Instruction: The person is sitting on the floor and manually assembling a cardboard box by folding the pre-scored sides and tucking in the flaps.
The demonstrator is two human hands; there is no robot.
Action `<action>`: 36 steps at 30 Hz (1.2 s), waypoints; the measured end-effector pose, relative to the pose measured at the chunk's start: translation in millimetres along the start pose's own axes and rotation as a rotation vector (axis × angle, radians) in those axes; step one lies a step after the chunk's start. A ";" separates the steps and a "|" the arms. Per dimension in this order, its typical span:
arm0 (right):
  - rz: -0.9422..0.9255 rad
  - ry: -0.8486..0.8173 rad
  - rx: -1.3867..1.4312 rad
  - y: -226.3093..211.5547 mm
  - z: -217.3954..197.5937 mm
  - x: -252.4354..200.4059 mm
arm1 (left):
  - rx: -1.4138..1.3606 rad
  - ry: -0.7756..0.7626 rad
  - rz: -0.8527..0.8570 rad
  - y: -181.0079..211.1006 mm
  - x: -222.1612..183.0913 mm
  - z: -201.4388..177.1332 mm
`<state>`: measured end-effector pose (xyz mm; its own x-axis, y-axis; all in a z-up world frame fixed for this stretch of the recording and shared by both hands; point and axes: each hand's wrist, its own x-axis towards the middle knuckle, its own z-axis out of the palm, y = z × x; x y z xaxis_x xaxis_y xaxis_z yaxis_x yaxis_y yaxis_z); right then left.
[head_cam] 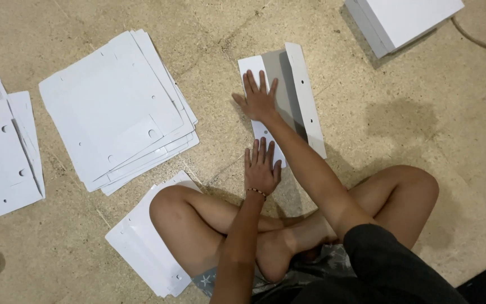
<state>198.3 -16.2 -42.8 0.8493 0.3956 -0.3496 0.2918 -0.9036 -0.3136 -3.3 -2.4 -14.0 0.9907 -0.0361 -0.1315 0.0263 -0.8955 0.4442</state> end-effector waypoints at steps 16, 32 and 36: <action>-0.441 0.408 0.990 75.9 -10.8 -163.5 | 0.026 0.289 0.083 -9.5 -1.0 25.6; 0.291 0.051 0.051 73.4 -3.4 -181.0 | 0.042 0.158 0.029 -9.8 -3.9 24.6; 0.286 0.125 -0.048 75.3 8.1 -193.9 | -0.122 0.295 -0.080 -17.6 1.3 31.8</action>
<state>52.0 -159.6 -5.8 0.9466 0.1035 -0.3055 0.0510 -0.9832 -0.1751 -6.7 -0.7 -50.1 0.9805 0.1778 0.0839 0.1036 -0.8299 0.5482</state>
